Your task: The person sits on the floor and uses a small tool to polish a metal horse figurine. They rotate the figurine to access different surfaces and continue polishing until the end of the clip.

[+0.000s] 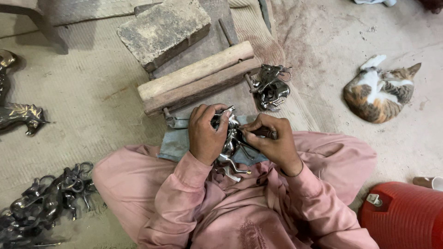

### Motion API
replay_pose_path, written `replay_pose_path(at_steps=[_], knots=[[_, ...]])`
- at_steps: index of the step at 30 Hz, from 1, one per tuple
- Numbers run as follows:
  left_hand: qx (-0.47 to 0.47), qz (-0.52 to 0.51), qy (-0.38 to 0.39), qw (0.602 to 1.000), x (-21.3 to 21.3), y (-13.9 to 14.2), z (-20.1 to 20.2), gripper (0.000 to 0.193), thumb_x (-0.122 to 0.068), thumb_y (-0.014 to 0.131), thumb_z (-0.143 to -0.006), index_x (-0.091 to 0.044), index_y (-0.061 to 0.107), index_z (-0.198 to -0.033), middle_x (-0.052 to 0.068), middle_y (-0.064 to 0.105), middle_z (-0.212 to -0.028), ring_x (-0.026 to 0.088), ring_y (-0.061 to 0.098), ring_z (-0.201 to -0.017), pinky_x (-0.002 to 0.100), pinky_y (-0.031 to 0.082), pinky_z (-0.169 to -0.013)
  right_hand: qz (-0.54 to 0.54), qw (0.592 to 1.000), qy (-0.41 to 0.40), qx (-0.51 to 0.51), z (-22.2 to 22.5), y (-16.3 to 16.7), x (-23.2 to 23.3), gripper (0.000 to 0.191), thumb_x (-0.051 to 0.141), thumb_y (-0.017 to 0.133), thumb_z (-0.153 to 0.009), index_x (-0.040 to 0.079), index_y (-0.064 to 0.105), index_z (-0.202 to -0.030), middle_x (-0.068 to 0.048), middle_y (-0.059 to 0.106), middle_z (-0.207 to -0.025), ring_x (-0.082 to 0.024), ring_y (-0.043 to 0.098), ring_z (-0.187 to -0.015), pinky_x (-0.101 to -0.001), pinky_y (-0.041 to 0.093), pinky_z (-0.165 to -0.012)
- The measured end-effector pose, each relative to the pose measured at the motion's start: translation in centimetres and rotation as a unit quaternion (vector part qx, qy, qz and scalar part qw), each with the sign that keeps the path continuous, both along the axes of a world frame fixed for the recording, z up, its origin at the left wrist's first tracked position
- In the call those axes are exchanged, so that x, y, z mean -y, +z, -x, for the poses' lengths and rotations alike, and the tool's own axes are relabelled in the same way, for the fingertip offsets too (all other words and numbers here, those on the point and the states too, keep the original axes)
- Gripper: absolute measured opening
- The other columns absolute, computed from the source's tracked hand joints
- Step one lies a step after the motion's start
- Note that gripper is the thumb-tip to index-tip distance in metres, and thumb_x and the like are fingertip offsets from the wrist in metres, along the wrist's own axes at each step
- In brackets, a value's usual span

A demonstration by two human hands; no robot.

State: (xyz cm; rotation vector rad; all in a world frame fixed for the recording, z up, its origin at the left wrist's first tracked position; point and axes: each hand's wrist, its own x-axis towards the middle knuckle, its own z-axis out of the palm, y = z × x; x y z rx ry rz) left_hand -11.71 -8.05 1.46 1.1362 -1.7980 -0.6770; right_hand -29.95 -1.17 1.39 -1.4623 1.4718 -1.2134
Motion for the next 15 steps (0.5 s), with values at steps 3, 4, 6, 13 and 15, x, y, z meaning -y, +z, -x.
replay_pose_path(at_steps=[3, 4, 6, 13, 15], knots=[[-0.002, 0.011, 0.004, 1.0, 0.0, 0.0, 0.0, 0.011, -0.012, 0.076, -0.091, -0.006, 0.073, -0.1, 0.012, 0.067, -0.093, 0.034, 0.062, -0.092, 0.043, 0.048, -0.082, -0.028, 0.995, -0.015, 0.094, -0.1, -0.5, 0.1, 0.013, -0.007, 0.075, -0.084, -0.002, 0.063, -0.083, -0.008, 0.078, -0.093, -0.009, 0.073, -0.091, -0.0241, 0.06, -0.082], [-0.001, 0.009, 0.003, 1.0, -0.1, 0.1, 0.0, 0.011, -0.012, 0.076, -0.09, -0.006, 0.073, -0.1, 0.012, 0.067, -0.093, 0.034, 0.062, -0.092, 0.044, 0.048, -0.082, -0.04, 0.995, -0.008, 0.096, 0.0, -0.5, 0.1, 0.012, -0.007, 0.075, -0.084, -0.002, 0.064, -0.083, -0.008, 0.078, -0.092, -0.009, 0.073, -0.089, -0.0242, 0.06, -0.081], [-0.007, 0.004, 0.005, 1.0, -0.2, 0.2, 0.0, 0.011, -0.012, 0.075, -0.09, -0.006, 0.073, -0.099, 0.011, 0.067, -0.093, 0.034, 0.062, -0.092, 0.044, 0.049, -0.082, -0.058, 0.993, 0.006, 0.1, 0.3, -0.4, 0.4, 0.01, -0.009, 0.074, -0.084, -0.002, 0.067, -0.084, -0.008, 0.077, -0.09, -0.01, 0.073, -0.087, -0.0245, 0.06, -0.079], [-0.008, 0.021, 0.014, 1.0, -0.6, 0.1, -0.4, 0.01, -0.012, 0.075, -0.091, -0.007, 0.073, -0.099, 0.012, 0.067, -0.094, 0.035, 0.062, -0.093, 0.044, 0.048, -0.082, -0.081, 0.99, -0.006, 0.117, -0.1, -0.2, -1.0, 0.01, -0.009, 0.074, -0.084, -0.002, 0.066, -0.085, -0.005, 0.075, -0.088, -0.009, 0.071, -0.085, -0.0231, 0.058, -0.076], [-0.008, 0.015, 0.013, 1.0, -0.5, 0.0, -0.5, 0.009, -0.012, 0.074, -0.091, -0.007, 0.073, -0.099, 0.012, 0.067, -0.094, 0.035, 0.062, -0.092, 0.044, 0.048, -0.082, -0.083, 0.986, -0.021, 0.14, -0.4, -0.4, -1.1, 0.011, -0.008, 0.074, -0.084, -0.002, 0.065, -0.083, -0.004, 0.077, -0.088, -0.009, 0.073, -0.087, -0.0232, 0.06, -0.079]])
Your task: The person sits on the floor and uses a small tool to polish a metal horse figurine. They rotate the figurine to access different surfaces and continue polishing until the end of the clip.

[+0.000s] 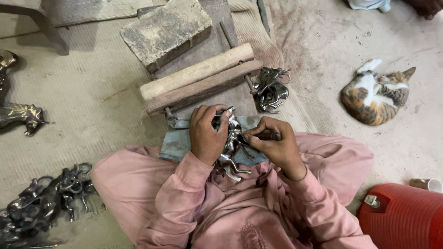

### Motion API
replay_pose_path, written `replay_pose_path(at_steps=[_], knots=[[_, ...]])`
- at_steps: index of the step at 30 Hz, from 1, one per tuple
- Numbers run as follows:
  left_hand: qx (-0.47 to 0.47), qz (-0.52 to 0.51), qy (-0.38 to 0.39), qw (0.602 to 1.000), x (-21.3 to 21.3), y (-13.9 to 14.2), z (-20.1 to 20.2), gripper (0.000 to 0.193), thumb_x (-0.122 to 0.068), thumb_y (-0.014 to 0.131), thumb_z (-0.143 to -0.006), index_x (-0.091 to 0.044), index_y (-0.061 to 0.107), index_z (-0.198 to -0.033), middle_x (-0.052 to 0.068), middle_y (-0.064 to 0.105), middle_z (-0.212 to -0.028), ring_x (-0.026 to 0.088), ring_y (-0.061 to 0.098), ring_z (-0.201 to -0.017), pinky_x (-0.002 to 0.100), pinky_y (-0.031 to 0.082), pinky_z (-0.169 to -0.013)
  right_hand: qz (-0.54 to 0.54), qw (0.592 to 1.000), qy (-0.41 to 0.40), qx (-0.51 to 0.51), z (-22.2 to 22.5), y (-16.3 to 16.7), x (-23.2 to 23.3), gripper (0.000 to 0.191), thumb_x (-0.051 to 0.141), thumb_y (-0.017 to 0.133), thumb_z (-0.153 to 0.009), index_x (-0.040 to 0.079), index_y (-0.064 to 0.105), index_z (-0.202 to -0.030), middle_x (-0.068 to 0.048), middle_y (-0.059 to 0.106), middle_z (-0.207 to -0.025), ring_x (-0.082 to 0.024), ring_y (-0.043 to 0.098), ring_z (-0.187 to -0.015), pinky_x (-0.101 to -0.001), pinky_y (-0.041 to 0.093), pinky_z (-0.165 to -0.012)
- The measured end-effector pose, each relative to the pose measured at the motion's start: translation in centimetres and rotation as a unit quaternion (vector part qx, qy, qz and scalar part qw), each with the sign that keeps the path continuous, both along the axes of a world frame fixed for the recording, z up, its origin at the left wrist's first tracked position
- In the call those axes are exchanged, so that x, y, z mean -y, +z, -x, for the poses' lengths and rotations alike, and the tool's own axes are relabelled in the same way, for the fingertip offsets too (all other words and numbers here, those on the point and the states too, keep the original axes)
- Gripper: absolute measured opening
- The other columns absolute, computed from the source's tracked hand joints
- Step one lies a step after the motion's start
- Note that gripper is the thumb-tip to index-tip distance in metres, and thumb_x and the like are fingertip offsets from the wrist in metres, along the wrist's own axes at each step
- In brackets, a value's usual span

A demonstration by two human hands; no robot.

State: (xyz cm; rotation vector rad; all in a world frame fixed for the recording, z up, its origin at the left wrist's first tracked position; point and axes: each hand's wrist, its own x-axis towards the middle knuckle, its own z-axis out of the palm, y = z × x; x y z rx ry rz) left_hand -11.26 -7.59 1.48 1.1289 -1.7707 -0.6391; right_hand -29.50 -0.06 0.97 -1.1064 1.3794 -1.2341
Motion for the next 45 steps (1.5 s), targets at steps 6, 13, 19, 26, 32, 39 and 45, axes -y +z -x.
replay_pose_path(at_steps=[6, 13, 19, 26, 32, 39, 45], knots=[[0.003, -0.005, -0.002, 1.0, 0.2, 0.0, 0.0, 0.01, -0.012, 0.073, -0.091, -0.007, 0.073, -0.1, 0.012, 0.067, -0.093, 0.035, 0.061, -0.092, 0.045, 0.048, -0.081, 0.07, 0.995, 0.021, -0.064, -0.2, 0.2, -1.1, 0.01, -0.006, 0.075, -0.084, -0.003, 0.065, -0.082, -0.006, 0.076, -0.087, -0.012, 0.076, -0.097, -0.0244, 0.06, -0.081], [0.002, -0.013, 0.002, 1.0, -0.4, 0.1, -0.1, 0.009, -0.014, 0.074, -0.092, -0.008, 0.073, -0.099, 0.01, 0.067, -0.093, 0.033, 0.063, -0.091, 0.043, 0.049, -0.081, 0.056, 0.988, 0.064, -0.128, 0.8, 0.6, -1.5, 0.008, -0.005, 0.076, -0.082, -0.003, 0.069, -0.085, -0.01, 0.079, -0.091, -0.014, 0.076, -0.091, -0.0259, 0.061, -0.079], [-0.008, -0.007, 0.003, 1.0, -1.0, 0.4, -0.4, 0.01, -0.016, 0.074, -0.093, -0.009, 0.073, -0.101, 0.009, 0.067, -0.094, 0.031, 0.063, -0.093, 0.042, 0.048, -0.083, 0.077, 0.989, -0.094, 0.086, -1.0, -1.6, -3.6, 0.01, -0.009, 0.07, -0.09, -0.001, 0.063, -0.089, -0.018, 0.079, -0.1, -0.023, 0.075, -0.088, -0.0337, 0.059, -0.076], [0.079, 0.1, 0.063, 0.99, -2.4, 0.9, -0.4, 0.014, -0.022, 0.076, -0.088, -0.012, 0.074, -0.098, 0.005, 0.069, -0.09, 0.029, 0.062, -0.09, 0.045, 0.038, -0.09, 0.082, 0.904, -0.183, 0.377, -3.1, -3.2, -6.1, 0.013, -0.01, 0.066, -0.092, 0.002, 0.06, -0.092, -0.024, 0.075, -0.103, -0.031, 0.075, -0.102, -0.0458, 0.061, -0.095], [0.015, 0.049, 0.032, 0.998, -3.8, 1.8, -0.9, 0.026, -0.022, 0.072, -0.096, -0.008, 0.07, -0.118, 0.014, 0.07, -0.103, 0.035, 0.067, -0.096, 0.043, 0.05, -0.085, 0.194, 0.898, -0.141, 0.368, -1.7, 0.6, -5.4, 0.013, -0.009, 0.068, -0.096, 0.002, 0.061, -0.097, -0.025, 0.073, -0.111, -0.031, 0.073, -0.107, -0.0433, 0.057, -0.103], [-0.062, -0.091, -0.123, 0.986, -4.3, 2.5, -2.1, 0.048, -0.022, 0.07, -0.097, -0.004, 0.056, -0.139, 0.024, 0.069, -0.127, 0.038, 0.067, -0.121, 0.04, 0.053, -0.099, 0.211, 0.924, -0.088, 0.306, -0.9, 2.9, 0.4, 0.019, -0.013, 0.069, -0.091, 0.003, 0.06, -0.097, -0.025, 0.07, -0.116, -0.029, 0.072, -0.107, -0.0369, 0.055, -0.1], [-0.053, -0.166, -0.044, 0.984, -2.1, 2.6, -2.5, 0.045, -0.026, 0.076, -0.091, -0.007, 0.058, -0.127, 0.017, 0.072, -0.104, 0.025, 0.071, -0.092, 0.038, 0.057, -0.079, 0.204, 0.916, -0.075, 0.338, -1.3, 2.7, 0.7, 0.018, -0.013, 0.069, -0.092, 0.001, 0.061, -0.101, -0.028, 0.068, -0.112, -0.031, 0.072, -0.114, -0.0376, 0.057, -0.104]])
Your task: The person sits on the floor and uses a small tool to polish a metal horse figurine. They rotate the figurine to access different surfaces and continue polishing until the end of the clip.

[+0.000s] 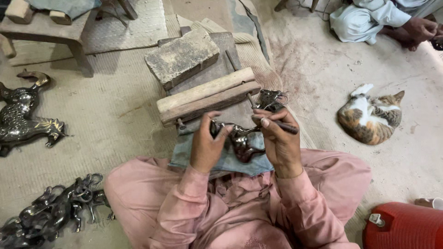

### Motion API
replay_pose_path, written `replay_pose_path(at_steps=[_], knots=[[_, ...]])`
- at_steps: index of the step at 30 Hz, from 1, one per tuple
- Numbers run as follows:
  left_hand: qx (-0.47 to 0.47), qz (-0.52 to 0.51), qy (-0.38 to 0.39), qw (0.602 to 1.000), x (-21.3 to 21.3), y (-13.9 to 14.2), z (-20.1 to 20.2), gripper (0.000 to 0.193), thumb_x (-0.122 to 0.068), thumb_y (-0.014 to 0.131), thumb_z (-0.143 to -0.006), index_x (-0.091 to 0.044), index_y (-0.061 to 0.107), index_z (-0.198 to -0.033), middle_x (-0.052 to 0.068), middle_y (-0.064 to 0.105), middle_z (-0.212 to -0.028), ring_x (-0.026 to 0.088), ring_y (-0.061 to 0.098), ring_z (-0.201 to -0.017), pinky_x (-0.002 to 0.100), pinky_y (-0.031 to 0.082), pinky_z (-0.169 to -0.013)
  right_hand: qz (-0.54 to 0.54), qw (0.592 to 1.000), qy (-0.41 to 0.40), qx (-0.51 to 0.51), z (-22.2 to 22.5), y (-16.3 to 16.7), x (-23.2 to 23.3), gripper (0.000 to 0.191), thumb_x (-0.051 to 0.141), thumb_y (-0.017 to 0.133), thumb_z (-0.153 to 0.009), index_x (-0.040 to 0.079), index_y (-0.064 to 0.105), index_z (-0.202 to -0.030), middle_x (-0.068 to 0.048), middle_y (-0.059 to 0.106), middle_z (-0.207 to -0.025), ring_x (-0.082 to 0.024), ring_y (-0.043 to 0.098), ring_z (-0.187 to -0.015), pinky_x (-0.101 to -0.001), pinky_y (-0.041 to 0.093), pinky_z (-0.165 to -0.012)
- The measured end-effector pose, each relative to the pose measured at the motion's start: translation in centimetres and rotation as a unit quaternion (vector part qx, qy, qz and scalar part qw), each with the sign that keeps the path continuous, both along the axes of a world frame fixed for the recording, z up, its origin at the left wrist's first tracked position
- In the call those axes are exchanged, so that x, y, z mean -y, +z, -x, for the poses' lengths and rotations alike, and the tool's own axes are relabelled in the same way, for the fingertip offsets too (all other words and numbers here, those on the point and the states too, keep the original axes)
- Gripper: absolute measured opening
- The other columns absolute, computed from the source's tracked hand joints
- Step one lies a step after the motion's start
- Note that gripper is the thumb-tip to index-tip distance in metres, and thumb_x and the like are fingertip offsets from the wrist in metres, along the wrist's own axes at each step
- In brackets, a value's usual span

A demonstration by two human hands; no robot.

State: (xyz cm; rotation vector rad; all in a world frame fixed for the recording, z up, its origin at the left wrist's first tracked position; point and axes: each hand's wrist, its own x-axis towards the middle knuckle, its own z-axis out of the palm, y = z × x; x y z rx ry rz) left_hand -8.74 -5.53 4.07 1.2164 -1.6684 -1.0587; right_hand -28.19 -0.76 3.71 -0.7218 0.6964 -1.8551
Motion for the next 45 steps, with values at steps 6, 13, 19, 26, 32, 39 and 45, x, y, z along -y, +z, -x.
replay_pose_path(at_steps=[6, 13, 19, 26, 32, 39, 45], knots=[[-0.024, 0.032, 0.021, 0.999, 1.7, -0.6, -0.2, 0.036, -0.028, 0.076, -0.093, -0.004, 0.065, -0.117, 0.014, 0.072, -0.092, 0.019, 0.067, -0.082, 0.034, 0.053, -0.074, -0.118, 0.969, -0.092, -0.198, -0.8, 1.0, -0.8, 0.008, -0.004, 0.066, -0.092, 0.002, 0.062, -0.091, -0.018, 0.075, -0.116, -0.029, 0.076, -0.114, -0.0421, 0.057, -0.1], [-0.069, 0.044, 0.033, 0.996, 2.5, -3.1, -0.2, 0.032, -0.025, 0.073, -0.097, -0.002, 0.065, -0.118, 0.012, 0.071, -0.094, 0.016, 0.066, -0.087, 0.032, 0.053, -0.079, -0.031, 0.867, -0.211, -0.45, -3.9, -0.1, -3.3, 0.016, -0.007, 0.074, -0.09, -0.002, 0.063, -0.101, -0.018, 0.074, -0.106, -0.029, 0.075, -0.108, -0.0358, 0.062, -0.096], [-0.156, -0.017, 0.002, 0.988, 3.3, -3.5, 0.0, 0.029, -0.021, 0.075, -0.095, -0.002, 0.064, -0.115, 0.003, 0.066, -0.087, 0.007, 0.059, -0.083, 0.024, 0.05, -0.074, -0.038, 0.82, -0.228, -0.524, -5.2, -0.3, -2.0, 0.014, -0.007, 0.076, -0.087, -0.004, 0.064, -0.092, -0.018, 0.076, -0.1, -0.024, 0.078, -0.101, -0.0304, 0.06, -0.087], [-0.115, -0.005, 0.012, 0.993, 3.9, -3.2, -0.9, 0.03, -0.022, 0.078, -0.094, -0.001, 0.067, -0.114, 0.005, 0.07, -0.086, 0.008, 0.063, -0.08, 0.026, 0.052, -0.07, -0.038, 0.835, -0.225, -0.502, -5.5, -1.3, -0.6, 0.011, -0.007, 0.073, -0.09, -0.004, 0.064, -0.094, -0.015, 0.075, -0.095, -0.017, 0.076, -0.092, -0.0271, 0.062, -0.082], [-0.137, -0.028, 0.002, 0.99, 4.0, -3.4, -0.8, 0.031, -0.022, 0.077, -0.094, -0.001, 0.067, -0.115, 0.006, 0.073, -0.089, 0.009, 0.067, -0.083, 0.025, 0.054, -0.072, -0.06, 0.844, -0.223, -0.484, -5.8, -1.5, -0.3, 0.009, -0.007, 0.072, -0.091, -0.004, 0.064, -0.092, -0.014, 0.075, -0.094, -0.015, 0.075, -0.089, -0.0243, 0.061, -0.077], [-0.129, -0.002, 0.009, 0.992, 3.9, -3.4, -1.0, 0.031, -0.022, 0.079, -0.094, -0.002, 0.067, -0.114, 0.004, 0.07, -0.086, 0.008, 0.062, -0.08, 0.025, 0.052, -0.071, -0.065, 0.858, -0.196, -0.47, -5.6, -0.4, -0.2, 0.009, -0.006, 0.073, -0.091, -0.005, 0.064, -0.091, -0.013, 0.076, -0.092, -0.015, 0.075, -0.088, -0.0244, 0.059, -0.078], [-0.137, 0.002, 0.026, 0.99, 3.5, -3.3, -0.7, 0.03, -0.021, 0.079, -0.093, -0.001, 0.067, -0.112, 0.002, 0.066, -0.082, 0.008, 0.058, -0.077, 0.025, 0.05, -0.068, -0.075, 0.869, -0.096, -0.48, -3.2, 0.5, 0.1, 0.009, -0.006, 0.073, -0.087, -0.004, 0.065, -0.084, -0.01, 0.076, -0.086, -0.015, 0.077, -0.091, -0.025, 0.059, -0.077]])
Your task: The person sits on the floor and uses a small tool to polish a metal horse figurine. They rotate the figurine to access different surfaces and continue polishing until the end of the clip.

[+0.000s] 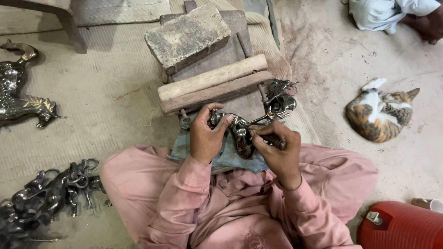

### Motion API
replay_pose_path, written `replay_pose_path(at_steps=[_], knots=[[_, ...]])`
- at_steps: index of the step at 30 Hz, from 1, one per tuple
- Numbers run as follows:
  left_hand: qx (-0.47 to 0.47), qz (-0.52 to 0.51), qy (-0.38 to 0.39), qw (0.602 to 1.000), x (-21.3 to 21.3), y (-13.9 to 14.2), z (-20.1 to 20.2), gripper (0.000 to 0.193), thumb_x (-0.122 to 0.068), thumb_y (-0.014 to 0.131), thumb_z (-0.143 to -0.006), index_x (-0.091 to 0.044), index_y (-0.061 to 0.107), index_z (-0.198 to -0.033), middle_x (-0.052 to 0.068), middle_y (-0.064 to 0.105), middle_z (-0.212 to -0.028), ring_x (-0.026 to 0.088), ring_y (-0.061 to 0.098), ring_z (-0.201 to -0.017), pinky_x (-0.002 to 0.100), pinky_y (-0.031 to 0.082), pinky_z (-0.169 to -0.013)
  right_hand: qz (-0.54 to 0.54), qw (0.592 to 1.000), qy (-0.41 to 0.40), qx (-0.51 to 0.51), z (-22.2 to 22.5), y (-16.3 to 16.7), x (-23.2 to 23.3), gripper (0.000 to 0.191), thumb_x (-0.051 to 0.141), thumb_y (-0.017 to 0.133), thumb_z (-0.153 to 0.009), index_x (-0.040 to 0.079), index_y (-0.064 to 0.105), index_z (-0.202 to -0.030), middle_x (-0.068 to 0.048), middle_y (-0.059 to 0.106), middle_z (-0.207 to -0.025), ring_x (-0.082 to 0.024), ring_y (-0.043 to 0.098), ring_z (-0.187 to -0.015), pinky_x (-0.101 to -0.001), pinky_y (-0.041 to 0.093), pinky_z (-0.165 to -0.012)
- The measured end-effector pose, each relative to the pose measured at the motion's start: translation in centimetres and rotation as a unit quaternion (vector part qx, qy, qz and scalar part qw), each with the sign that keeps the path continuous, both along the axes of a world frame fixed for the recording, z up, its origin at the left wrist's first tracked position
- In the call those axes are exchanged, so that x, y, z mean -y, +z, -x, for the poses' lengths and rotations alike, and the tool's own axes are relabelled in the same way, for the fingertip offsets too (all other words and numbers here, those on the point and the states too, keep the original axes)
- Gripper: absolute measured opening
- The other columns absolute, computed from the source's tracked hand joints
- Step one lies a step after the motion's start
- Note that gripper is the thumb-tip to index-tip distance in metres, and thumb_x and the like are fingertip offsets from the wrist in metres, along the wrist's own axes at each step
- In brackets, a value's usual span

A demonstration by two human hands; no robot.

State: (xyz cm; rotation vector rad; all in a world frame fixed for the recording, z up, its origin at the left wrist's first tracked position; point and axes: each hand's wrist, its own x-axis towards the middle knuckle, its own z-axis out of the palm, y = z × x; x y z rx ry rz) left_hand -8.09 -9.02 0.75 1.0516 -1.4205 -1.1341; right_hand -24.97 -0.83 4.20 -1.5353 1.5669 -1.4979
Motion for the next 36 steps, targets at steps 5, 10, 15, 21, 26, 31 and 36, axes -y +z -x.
replay_pose_path(at_steps=[5, 10, 15, 21, 26, 31, 36], knots=[[0.012, 0.013, 0.007, 1.0, -0.5, 0.0, 0.1, 0.03, -0.021, 0.08, -0.093, -0.002, 0.068, -0.113, 0.001, 0.065, -0.08, 0.008, 0.057, -0.077, 0.025, 0.049, -0.069, -0.069, 0.994, 0.08, 0.002, 2.5, 0.6, 1.1, 0.008, -0.004, 0.075, -0.084, -0.003, 0.067, -0.084, -0.007, 0.077, -0.087, -0.011, 0.075, -0.089, -0.0232, 0.059, -0.078], [0.031, 0.028, 0.021, 0.999, -0.8, 0.2, 0.2, 0.032, -0.024, 0.08, -0.092, -0.002, 0.069, -0.113, 0.003, 0.062, -0.078, 0.01, 0.055, -0.075, 0.026, 0.048, -0.067, -0.137, 0.98, 0.141, -0.025, 4.4, 1.6, 2.1, 0.013, -0.002, 0.08, -0.081, -0.001, 0.067, -0.081, -0.004, 0.073, -0.079, -0.006, 0.068, -0.079, -0.0212, 0.053, -0.068], [0.01, 0.016, 0.003, 1.0, -0.8, 0.0, 0.0, 0.031, -0.025, 0.078, -0.094, -0.003, 0.069, -0.113, 0.002, 0.068, -0.082, 0.008, 0.062, -0.078, 0.026, 0.051, -0.068, -0.148, 0.977, 0.15, -0.045, 4.5, 1.7, 2.2, 0.016, -0.002, 0.083, -0.081, -0.002, 0.066, -0.08, -0.003, 0.07, -0.076, -0.006, 0.064, -0.076, -0.0215, 0.051, -0.065], [0.002, -0.004, -0.003, 1.0, -0.6, -0.2, 0.2, 0.03, -0.022, 0.079, -0.094, -0.003, 0.068, -0.114, 0.002, 0.068, -0.08, 0.008, 0.061, -0.076, 0.026, 0.05, -0.067, -0.128, 0.973, 0.19, 0.023, 5.1, 0.7, 1.8, 0.013, -0.004, 0.076, -0.083, -0.001, 0.063, -0.081, -0.004, 0.071, -0.081, -0.011, 0.077, -0.093, -0.0236, 0.059, -0.077], [0.011, 0.029, 0.006, 1.0, -0.6, -0.3, 0.2, 0.028, -0.018, 0.079, -0.094, -0.001, 0.068, -0.114, 0.003, 0.069, -0.086, 0.008, 0.062, -0.08, 0.025, 0.051, -0.071, -0.091, 0.974, 0.209, -0.015, 5.5, 0.4, 0.9, 0.012, -0.001, 0.077, -0.081, -0.003, 0.066, -0.085, -0.009, 0.076, -0.089, -0.017, 0.076, -0.092, -0.0288, 0.059, -0.08], [-0.007, 0.005, 0.003, 1.0, -0.5, -0.5, 0.3, 0.03, -0.018, 0.079, -0.094, -0.001, 0.068, -0.116, 0.003, 0.069, -0.083, 0.007, 0.061, -0.079, 0.024, 0.05, -0.07, -0.039, 0.968, 0.24, -0.055, 5.8, 0.3, 0.3, 0.012, 0.003, 0.077, -0.084, -0.002, 0.067, -0.087, -0.013, 0.078, -0.099, -0.021, 0.079, -0.098, -0.0296, 0.061, -0.083], [-0.007, 0.009, 0.005, 1.0, -0.3, -0.5, 0.5, 0.029, -0.018, 0.078, -0.094, -0.001, 0.068, -0.116, 0.003, 0.07, -0.084, 0.007, 0.062, -0.079, 0.024, 0.051, -0.069, -0.033, 0.959, 0.262, -0.103, 6.3, 0.7, 0.2, 0.015, 0.006, 0.079, -0.083, -0.001, 0.066, -0.086, -0.013, 0.079, -0.1, -0.02, 0.08, -0.093, -0.0285, 0.061, -0.078]])
